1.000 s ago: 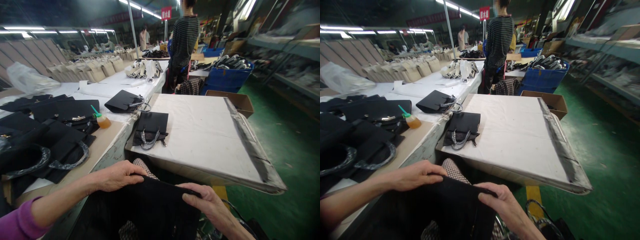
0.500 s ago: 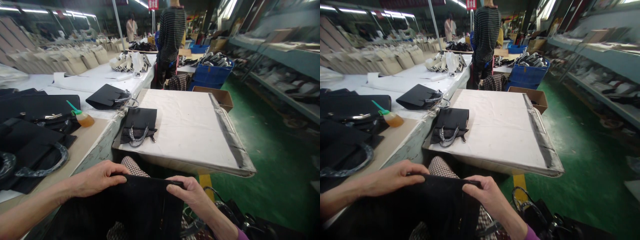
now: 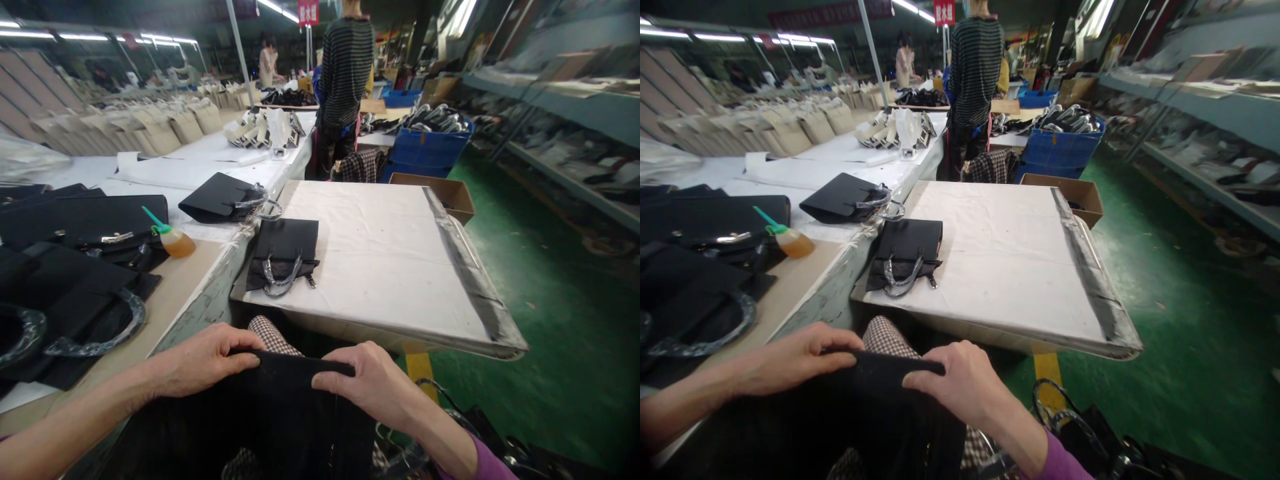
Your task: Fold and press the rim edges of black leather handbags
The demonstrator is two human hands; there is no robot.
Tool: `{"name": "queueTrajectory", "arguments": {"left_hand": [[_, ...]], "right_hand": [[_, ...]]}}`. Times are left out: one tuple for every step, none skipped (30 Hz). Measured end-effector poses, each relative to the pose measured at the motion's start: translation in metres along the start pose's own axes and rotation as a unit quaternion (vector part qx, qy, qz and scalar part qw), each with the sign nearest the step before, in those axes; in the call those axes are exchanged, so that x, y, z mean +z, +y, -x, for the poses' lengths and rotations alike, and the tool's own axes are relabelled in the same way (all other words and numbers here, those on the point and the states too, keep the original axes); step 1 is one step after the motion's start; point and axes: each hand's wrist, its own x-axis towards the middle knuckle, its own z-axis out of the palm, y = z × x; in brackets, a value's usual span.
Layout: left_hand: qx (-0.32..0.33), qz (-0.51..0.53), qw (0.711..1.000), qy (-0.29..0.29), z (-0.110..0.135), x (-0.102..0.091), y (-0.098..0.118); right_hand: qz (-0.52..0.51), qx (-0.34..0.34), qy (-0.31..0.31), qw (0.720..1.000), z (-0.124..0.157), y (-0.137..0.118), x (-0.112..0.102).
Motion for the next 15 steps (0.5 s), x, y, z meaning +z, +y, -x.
{"name": "queueTrajectory", "arguments": {"left_hand": [[0.001, -0.003, 1.0, -0.001, 0.0, 0.0, 0.001], [0.003, -0.006, 1.0, -0.001, 0.001, 0.0, 0.002], [0.004, -0.008, 1.0, -0.002, 0.001, 0.001, 0.002], [0.005, -0.008, 1.0, -0.002, 0.001, 0.001, 0.003], [0.006, -0.008, 1.0, -0.004, 0.001, 0.001, 0.003], [0.007, -0.006, 1.0, -0.007, 0.001, 0.002, 0.002], [0.007, -0.004, 1.0, -0.01, 0.001, 0.002, 0.001], [0.007, -0.001, 1.0, -0.014, 0.001, 0.002, 0.0], [0.006, 0.001, 1.0, -0.019, 0.001, 0.002, -0.001], [0.005, 0.003, 1.0, -0.023, 0.001, 0.002, -0.001], [0.005, 0.005, 1.0, -0.026, 0.001, 0.002, -0.002], [0.006, 0.004, 1.0, -0.028, 0.0, 0.001, -0.001], [0.009, -0.001, 1.0, -0.028, 0.0, 0.001, 0.0], [0.014, -0.008, 1.0, -0.025, -0.001, 0.002, 0.002], [0.022, -0.018, 0.999, -0.021, -0.001, 0.002, 0.005]], "right_hand": [[0.041, 0.002, -0.005, 0.999, -0.002, -0.004, -0.001], [0.073, 0.004, -0.011, 0.997, -0.005, -0.007, -0.002], [0.093, 0.003, -0.018, 0.996, -0.007, -0.009, -0.002], [0.102, 0.001, -0.025, 0.994, -0.009, -0.01, -0.002], [0.102, -0.001, -0.03, 0.994, -0.011, -0.01, -0.001], [0.095, -0.003, -0.032, 0.995, -0.012, -0.008, 0.0], [0.084, -0.005, -0.033, 0.996, -0.013, -0.006, 0.002], [0.072, -0.006, -0.032, 0.997, -0.013, -0.003, 0.004], [0.061, -0.007, -0.03, 0.998, -0.013, 0.0, 0.006], [0.053, -0.005, -0.026, 0.998, -0.013, 0.003, 0.008], [0.047, -0.003, -0.02, 0.999, -0.012, 0.005, 0.01], [0.042, 0.0, -0.014, 0.999, -0.012, 0.007, 0.011], [0.038, 0.004, -0.008, 0.999, -0.011, 0.008, 0.013], [0.033, 0.007, -0.004, 0.999, -0.011, 0.009, 0.014], [0.028, 0.007, -0.002, 1.0, -0.011, 0.009, 0.015]]}}
